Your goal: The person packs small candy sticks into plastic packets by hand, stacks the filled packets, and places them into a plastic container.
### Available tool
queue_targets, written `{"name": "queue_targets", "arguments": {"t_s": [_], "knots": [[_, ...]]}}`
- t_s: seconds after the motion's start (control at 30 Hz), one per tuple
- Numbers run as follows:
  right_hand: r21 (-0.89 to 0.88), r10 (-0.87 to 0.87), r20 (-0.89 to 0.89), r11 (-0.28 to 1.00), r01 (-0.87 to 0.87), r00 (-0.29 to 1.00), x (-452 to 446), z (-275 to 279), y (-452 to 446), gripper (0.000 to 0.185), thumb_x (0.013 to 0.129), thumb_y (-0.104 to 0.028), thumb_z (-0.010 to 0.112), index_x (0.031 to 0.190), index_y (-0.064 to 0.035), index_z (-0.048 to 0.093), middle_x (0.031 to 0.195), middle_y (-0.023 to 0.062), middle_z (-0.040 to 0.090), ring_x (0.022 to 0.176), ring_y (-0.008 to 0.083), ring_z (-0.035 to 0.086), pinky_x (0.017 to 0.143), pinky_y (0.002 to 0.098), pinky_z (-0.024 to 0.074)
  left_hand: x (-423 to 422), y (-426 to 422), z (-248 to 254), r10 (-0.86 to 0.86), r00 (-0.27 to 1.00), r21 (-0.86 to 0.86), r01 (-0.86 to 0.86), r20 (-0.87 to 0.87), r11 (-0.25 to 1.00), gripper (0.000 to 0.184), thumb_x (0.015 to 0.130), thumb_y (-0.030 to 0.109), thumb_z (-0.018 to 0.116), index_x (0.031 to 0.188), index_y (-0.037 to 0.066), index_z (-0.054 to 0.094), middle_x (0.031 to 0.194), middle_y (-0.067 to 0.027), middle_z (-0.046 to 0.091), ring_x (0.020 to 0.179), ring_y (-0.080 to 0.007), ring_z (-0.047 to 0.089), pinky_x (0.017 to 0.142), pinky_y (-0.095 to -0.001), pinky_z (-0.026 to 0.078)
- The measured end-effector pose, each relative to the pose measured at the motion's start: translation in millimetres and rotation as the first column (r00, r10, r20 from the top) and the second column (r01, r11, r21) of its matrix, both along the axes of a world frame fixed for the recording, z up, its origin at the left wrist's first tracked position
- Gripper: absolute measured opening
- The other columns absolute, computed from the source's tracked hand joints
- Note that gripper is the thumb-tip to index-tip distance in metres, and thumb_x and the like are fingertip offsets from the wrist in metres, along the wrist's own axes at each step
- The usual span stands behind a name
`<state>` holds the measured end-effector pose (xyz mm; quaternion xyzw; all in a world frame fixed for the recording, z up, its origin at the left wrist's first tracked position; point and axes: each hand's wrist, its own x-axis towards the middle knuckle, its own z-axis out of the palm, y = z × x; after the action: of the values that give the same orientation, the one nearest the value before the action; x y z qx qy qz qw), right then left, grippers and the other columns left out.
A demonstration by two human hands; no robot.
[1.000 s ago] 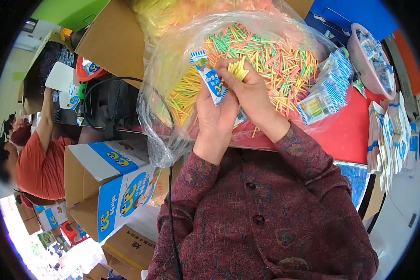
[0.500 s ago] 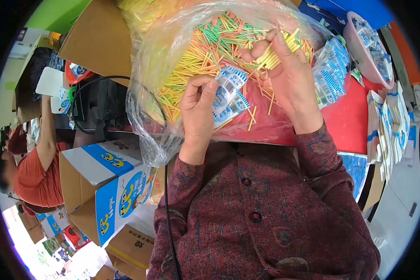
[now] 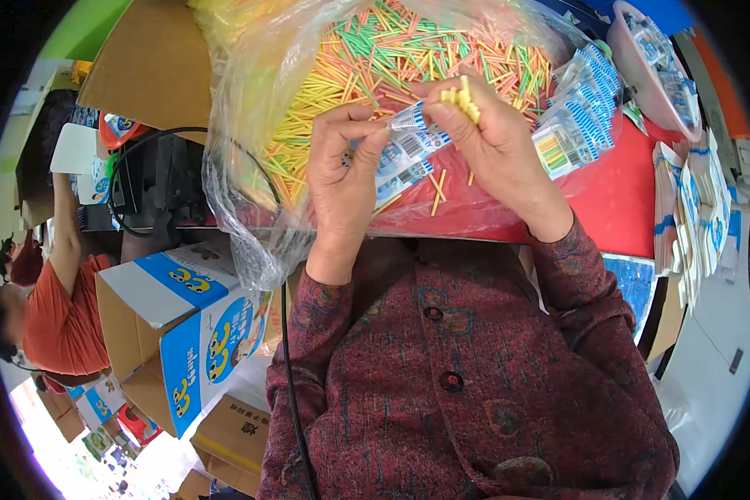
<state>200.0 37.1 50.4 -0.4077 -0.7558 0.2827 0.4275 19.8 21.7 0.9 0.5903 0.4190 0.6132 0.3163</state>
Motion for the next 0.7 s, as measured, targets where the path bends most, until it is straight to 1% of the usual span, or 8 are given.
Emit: {"name": "queue_targets", "arguments": {"t_s": [0.03, 0.2, 0.3, 0.33, 0.37, 0.43, 0.57, 0.7], "knots": [[0.042, -0.034, 0.097, 0.999, 0.03, 0.995, 0.1, -1.0, -0.6, 0.018, 0.097, -0.02, 0.05, 0.1, -0.0036, 0.055, 0.094, 0.0057, 0.062, 0.089, 0.014, 0.058, 0.083, 0.0293, 0.0459, 0.8, 0.3, 1.0, 0.007, 0.998, 0.037, -0.005, -0.058, 0.999, 0.008, 0.083, 0.004, 0.066, 0.089, 0.004, 0.06, 0.098, -0.0063, 0.057, 0.093, -0.0155, 0.052, 0.081, -0.027, 0.043], [-0.042, 0.039, 0.222, 0.999, -0.031, 0.974, -4.2, -0.4, -9.7, 0.017, 0.097, -0.021, 0.05, 0.1, -0.0052, 0.056, 0.097, 0.0056, 0.063, 0.086, 0.0163, 0.058, 0.082, 0.0304, 0.0472, -0.3, -0.9, 2.6, 0.039, 0.978, 0.094, -0.02, -0.206, 0.995, 0.01, 0.082, 0.003, 0.066, 0.09, 0.003, 0.059, 0.098, -0.007, 0.056, 0.09, -0.0158, 0.053, 0.079, -0.0258, 0.043], [-0.446, -0.014, -0.163, 0.893, -0.061, 0.987, 0.4, -1.0, -8.2, 0.019, 0.098, -0.024, 0.047, 0.101, -0.0067, 0.056, 0.097, 0.0068, 0.063, 0.092, 0.0211, 0.061, 0.079, 0.0332, 0.0499, -0.9, -0.8, -3.8, 0.012, 0.999, 0.032, -0.011, -0.038, 0.999, 0.008, 0.085, 0.003, 0.065, 0.089, 0.003, 0.059, 0.096, -0.0046, 0.057, 0.085, -0.013, 0.053, 0.076, -0.0236, 0.043], [-0.447, -0.011, -0.164, 0.892, -0.064, 0.986, 2.4, -0.5, -5.3, 0.019, 0.098, -0.024, 0.047, 0.101, -0.0067, 0.056, 0.097, 0.0068, 0.063, 0.092, 0.0211, 0.061, 0.079, 0.0332, 0.0499, -1.0, -1.8, -4.8, 0.015, 0.999, 0.031, -0.014, -0.04, 0.999, 0.008, 0.085, 0.003, 0.065, 0.089, 0.003, 0.059, 0.096, -0.0046, 0.057, 0.085, -0.013, 0.053, 0.076, -0.0236, 0.043], [-0.43, -0.02, -0.418, 0.885, -0.179, 0.908, 6.1, 1.5, 0.1, 0.02, 0.098, -0.025, 0.046, 0.102, -0.0074, 0.055, 0.097, 0.0073, 0.064, 0.095, 0.0227, 0.061, 0.08, 0.0345, 0.0501, 0.3, -3.3, -5.4, -0.036, 0.973, -0.109, 0.062, 0.23, 0.992, 0.006, 0.086, 0.004, 0.064, 0.089, 0.003, 0.059, 0.095, -0.0037, 0.058, 0.083, -0.012, 0.053, 0.076, -0.0231, 0.043], [-0.31, -0.048, -0.821, 0.874, -0.374, 0.569, 9.9, 8.7, 8.8, 0.022, 0.099, -0.027, 0.044, 0.103, -0.0088, 0.055, 0.097, 0.0084, 0.064, 0.101, 0.0258, 0.061, 0.081, 0.0371, 0.0504, 4.3, -5.0, -6.2, -0.01, 0.708, -0.29, 0.302, 0.707, 0.908, 0.004, 0.088, 0.005, 0.062, 0.089, 0.004, 0.059, 0.093, -0.0019, 0.059, 0.08, -0.0098, 0.053, 0.075, -0.022, 0.044], [-0.32, -0.156, -0.895, 0.878, -0.357, 0.417, -2.9, 19.2, 1.7, 0.023, 0.1, -0.028, 0.042, 0.105, -0.0094, 0.054, 0.099, 0.0118, 0.064, 0.108, 0.0284, 0.059, 0.088, 0.0396, 0.048, 10.2, -4.6, -11.0, -0.014, 0.611, -0.3, 0.408, 0.792, 0.862, 0.003, 0.09, 0.008, 0.06, 0.09, 0.005, 0.06, 0.094, -0.0013, 0.061, 0.083, -0.0084, 0.055, 0.077, -0.0233, 0.046], [-0.162, -0.028, -0.881, 0.956, -0.246, 0.472, -28.0, 22.8, 3.3, 0.022, 0.1, -0.028, 0.041, 0.104, -0.0094, 0.052, 0.104, 0.016, 0.064, 0.107, 0.0281, 0.059, 0.093, 0.0395, 0.0448, 14.1, -6.3, -10.3, -0.109, 0.525, -0.203, 0.501, 0.844, 0.842, 0.005, 0.09, 0.01, 0.061, 0.091, 0.004, 0.06, 0.102, -0.0042, 0.062, 0.089, -0.0106, 0.058, 0.082, -0.0257, 0.048]]}}
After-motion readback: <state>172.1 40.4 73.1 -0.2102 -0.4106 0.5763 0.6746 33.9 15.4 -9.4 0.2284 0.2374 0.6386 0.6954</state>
